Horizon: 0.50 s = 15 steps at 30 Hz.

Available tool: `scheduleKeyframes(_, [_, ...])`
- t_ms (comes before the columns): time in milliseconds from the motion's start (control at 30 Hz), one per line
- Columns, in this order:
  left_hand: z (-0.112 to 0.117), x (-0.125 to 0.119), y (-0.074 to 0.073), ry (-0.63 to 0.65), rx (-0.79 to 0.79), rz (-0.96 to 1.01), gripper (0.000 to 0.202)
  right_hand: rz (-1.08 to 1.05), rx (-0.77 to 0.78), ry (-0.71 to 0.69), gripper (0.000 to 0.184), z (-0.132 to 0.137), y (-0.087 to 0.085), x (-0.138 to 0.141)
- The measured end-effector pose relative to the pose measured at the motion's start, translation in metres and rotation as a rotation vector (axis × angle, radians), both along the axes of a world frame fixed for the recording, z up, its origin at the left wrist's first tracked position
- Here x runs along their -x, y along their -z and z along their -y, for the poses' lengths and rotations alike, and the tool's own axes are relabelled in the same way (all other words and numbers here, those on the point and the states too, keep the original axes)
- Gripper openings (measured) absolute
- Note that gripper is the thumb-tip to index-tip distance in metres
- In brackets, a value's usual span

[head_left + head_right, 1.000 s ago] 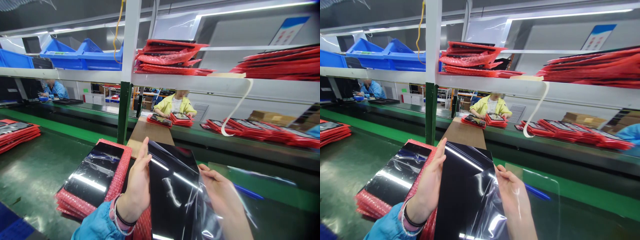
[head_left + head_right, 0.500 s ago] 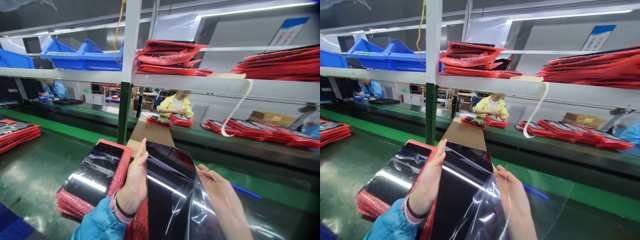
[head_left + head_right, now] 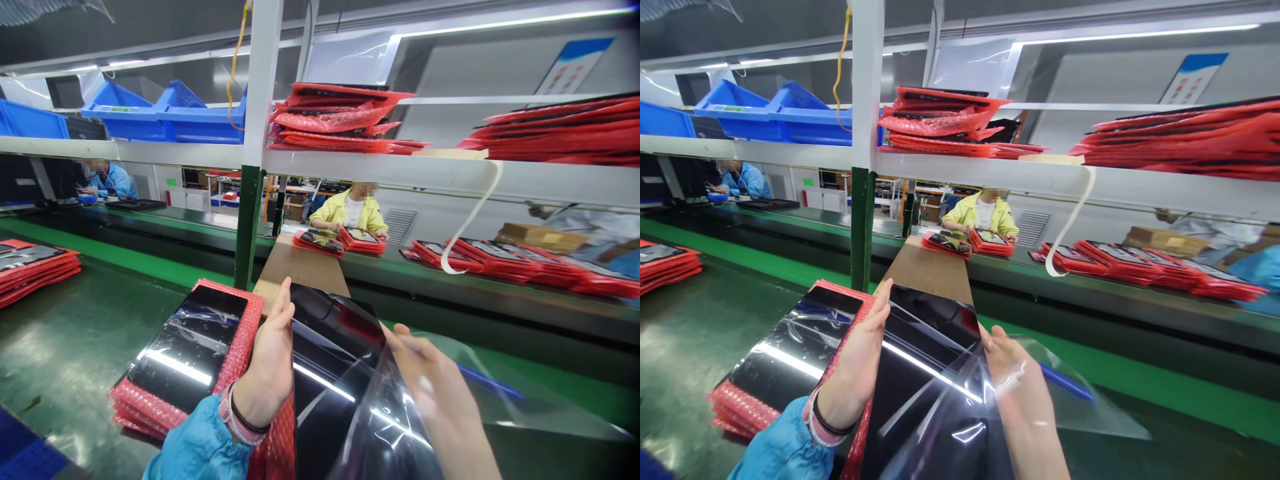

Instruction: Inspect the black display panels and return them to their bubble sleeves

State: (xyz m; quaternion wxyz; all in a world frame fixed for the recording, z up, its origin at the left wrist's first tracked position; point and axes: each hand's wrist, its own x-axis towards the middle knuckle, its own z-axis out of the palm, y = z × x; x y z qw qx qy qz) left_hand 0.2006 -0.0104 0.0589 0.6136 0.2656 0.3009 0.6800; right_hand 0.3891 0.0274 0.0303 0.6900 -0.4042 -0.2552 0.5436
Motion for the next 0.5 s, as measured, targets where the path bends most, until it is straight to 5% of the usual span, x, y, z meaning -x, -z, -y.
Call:
scheduleKeyframes(167, [0.0,0.0,-0.004,0.027,0.001,0.006,0.053,0.051,0.047,-0.012,0.049,0.003,-0.001,0.011])
scheduleKeyframes(300, [-0.001,-0.004,0.001,0.027,0.034,0.016,0.048,0.065,0.055,-0.042,0.046,0.009,0.014,0.015])
scheduleKeyframes(500, [0.006,0.009,0.045,0.012,0.206,-0.031,0.033,0.101,0.086,-0.061,0.041,0.005,0.062,0.002])
